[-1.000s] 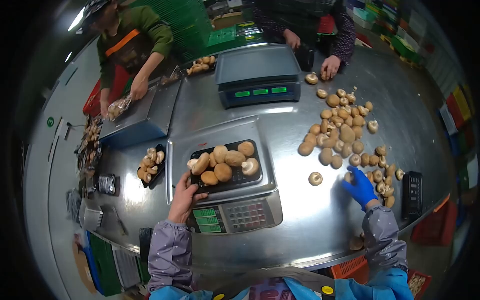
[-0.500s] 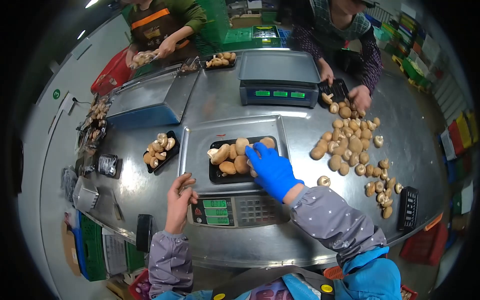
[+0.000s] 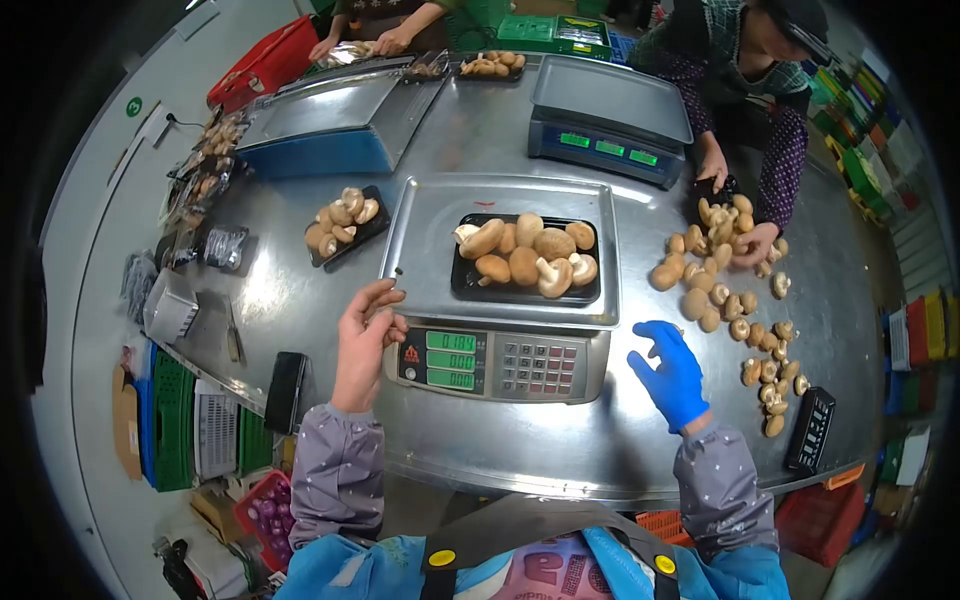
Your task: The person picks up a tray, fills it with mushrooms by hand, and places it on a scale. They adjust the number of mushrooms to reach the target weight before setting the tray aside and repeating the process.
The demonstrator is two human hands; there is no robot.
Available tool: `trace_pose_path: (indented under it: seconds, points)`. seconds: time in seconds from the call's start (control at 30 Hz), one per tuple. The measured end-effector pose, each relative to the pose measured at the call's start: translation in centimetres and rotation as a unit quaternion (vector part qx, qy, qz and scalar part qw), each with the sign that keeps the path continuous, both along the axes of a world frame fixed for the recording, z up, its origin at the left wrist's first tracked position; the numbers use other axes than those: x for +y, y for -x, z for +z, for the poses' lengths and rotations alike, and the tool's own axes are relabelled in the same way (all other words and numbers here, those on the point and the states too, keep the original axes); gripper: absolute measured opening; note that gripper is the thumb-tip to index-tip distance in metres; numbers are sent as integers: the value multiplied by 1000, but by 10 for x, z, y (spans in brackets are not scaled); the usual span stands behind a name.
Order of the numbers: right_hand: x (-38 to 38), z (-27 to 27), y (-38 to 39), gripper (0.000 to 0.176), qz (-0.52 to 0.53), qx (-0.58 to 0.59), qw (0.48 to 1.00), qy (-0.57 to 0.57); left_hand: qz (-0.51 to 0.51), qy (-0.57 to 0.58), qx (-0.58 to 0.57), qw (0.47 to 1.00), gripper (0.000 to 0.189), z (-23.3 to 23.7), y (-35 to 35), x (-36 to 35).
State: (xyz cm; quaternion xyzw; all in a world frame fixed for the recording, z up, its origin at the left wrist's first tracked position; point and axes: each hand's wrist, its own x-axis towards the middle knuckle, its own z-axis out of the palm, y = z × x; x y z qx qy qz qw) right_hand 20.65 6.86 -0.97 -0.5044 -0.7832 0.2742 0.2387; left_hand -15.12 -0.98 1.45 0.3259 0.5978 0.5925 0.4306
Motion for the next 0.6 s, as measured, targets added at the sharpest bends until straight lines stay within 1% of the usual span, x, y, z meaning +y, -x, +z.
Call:
trace_pose_path:
  seconds: [0.03,0.13,0.27,0.33,0.37,0.43,0.47,0.5,0.57,0.6]
  points:
    - [-2,-4,-7,35,4,0,1000,1,-5,-3,4,1000,34,0,-1,1]
    - [-2,-9,-19,33,-34,52,998,22,-10,-5,-1,1000,34,1,-5,6]
    - [3,2,-10,31,-22,59,997,35,-25,-10,11,1000,35,-1,-10,15]
    - [7,4,-4,37,-9,95,993,72,-24,-2,17,1000,37,-2,-12,21]
    - [9,9,4,37,-8,95,993,73,-26,7,22,999,40,-4,-13,24]
    - [18,21,22,42,-20,172,977,122,-39,29,45,998,42,-13,-12,33]
    - [28,19,25,52,5,148,982,117,-54,49,68,995,45,-19,-12,41]
    - [35,20,32,52,3,150,982,112,-58,44,70,995,45,-23,-14,49]
    - [48,25,51,62,-27,171,965,195,-119,101,25,987,49,-33,-22,67]
    - [58,21,56,71,-18,164,955,245,-140,84,33,986,49,-44,-23,76]
